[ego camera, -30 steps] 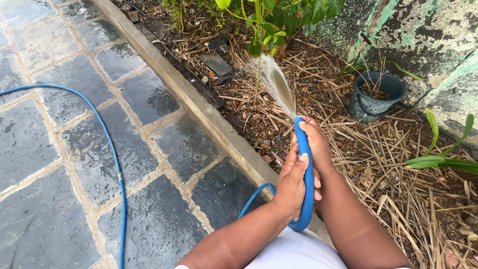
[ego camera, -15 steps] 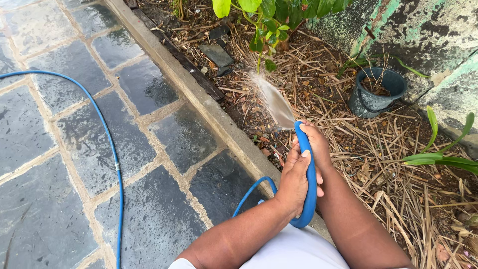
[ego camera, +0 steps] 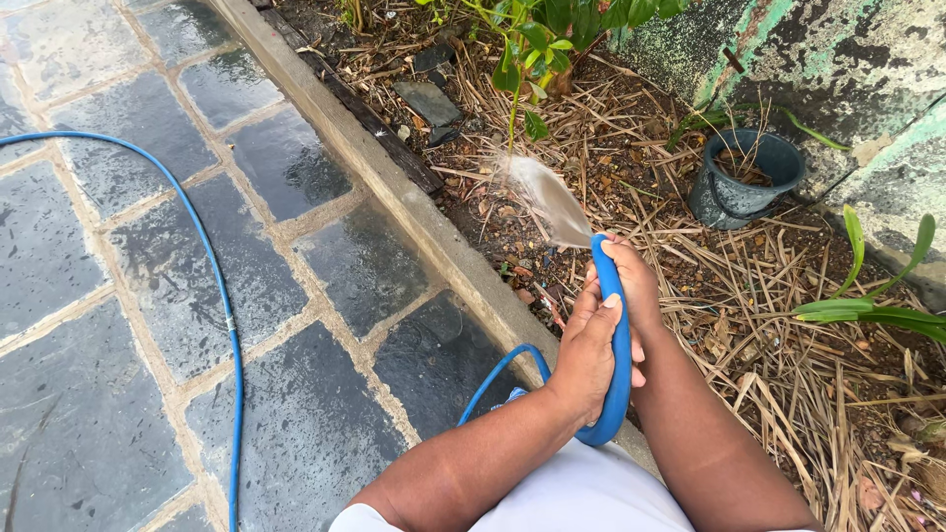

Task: The person waters several plants in a garden bed using a hose, moving the stream across different plants and the soil.

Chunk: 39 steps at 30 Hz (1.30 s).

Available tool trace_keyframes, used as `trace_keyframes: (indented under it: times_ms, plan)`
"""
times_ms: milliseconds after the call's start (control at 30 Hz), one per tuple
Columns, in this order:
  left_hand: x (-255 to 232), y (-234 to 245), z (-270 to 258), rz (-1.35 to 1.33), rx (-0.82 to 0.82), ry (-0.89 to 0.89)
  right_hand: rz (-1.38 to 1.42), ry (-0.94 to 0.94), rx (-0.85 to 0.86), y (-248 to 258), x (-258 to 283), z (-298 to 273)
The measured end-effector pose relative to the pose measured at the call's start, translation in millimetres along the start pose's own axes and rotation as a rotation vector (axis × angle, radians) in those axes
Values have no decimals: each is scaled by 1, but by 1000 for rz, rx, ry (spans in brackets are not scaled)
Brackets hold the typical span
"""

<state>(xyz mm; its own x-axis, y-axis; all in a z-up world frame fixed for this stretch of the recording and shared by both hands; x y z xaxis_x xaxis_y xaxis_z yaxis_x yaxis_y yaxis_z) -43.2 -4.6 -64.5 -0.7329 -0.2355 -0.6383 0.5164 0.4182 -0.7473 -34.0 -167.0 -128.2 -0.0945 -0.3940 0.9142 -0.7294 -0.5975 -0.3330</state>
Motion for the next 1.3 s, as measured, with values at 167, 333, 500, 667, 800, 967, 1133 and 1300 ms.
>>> trace_keyframes:
  times_ms: [167,333,500,667,800,967,1133,1300]
  plan:
    - [-1,0,-3,45,93,-36,32,101,67,-4,17,-11]
    - [-5,-7,-10,57,148,-114,50,208,69,-20,40,-29]
    - [-7,-4,-13,109,209,-122,103,277,138,-36,58,-48]
    - [-5,-3,-13,102,295,-172,64,353,137,-38,71,-56]
    - [-6,-6,-13,102,329,-213,15,413,135,-36,78,-58]
    - [-6,-2,-14,135,336,-234,10,466,176,-36,78,-58]
    - [3,3,-11,229,262,-267,-9,489,179,-36,75,-57]
    - [4,4,-8,286,245,-288,-21,555,205,-38,78,-55]
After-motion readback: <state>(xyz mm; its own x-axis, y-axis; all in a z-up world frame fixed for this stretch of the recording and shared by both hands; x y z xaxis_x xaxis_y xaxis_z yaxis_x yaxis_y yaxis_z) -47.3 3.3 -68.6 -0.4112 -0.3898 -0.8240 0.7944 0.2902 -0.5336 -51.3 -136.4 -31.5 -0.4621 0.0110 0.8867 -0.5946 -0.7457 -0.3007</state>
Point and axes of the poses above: each hand's wrist, its own z-axis towards the middle knuckle, its own y-axis out of the back of the hand, x = y × z, the point moved 2 cm from there along z, towards the middle knuckle
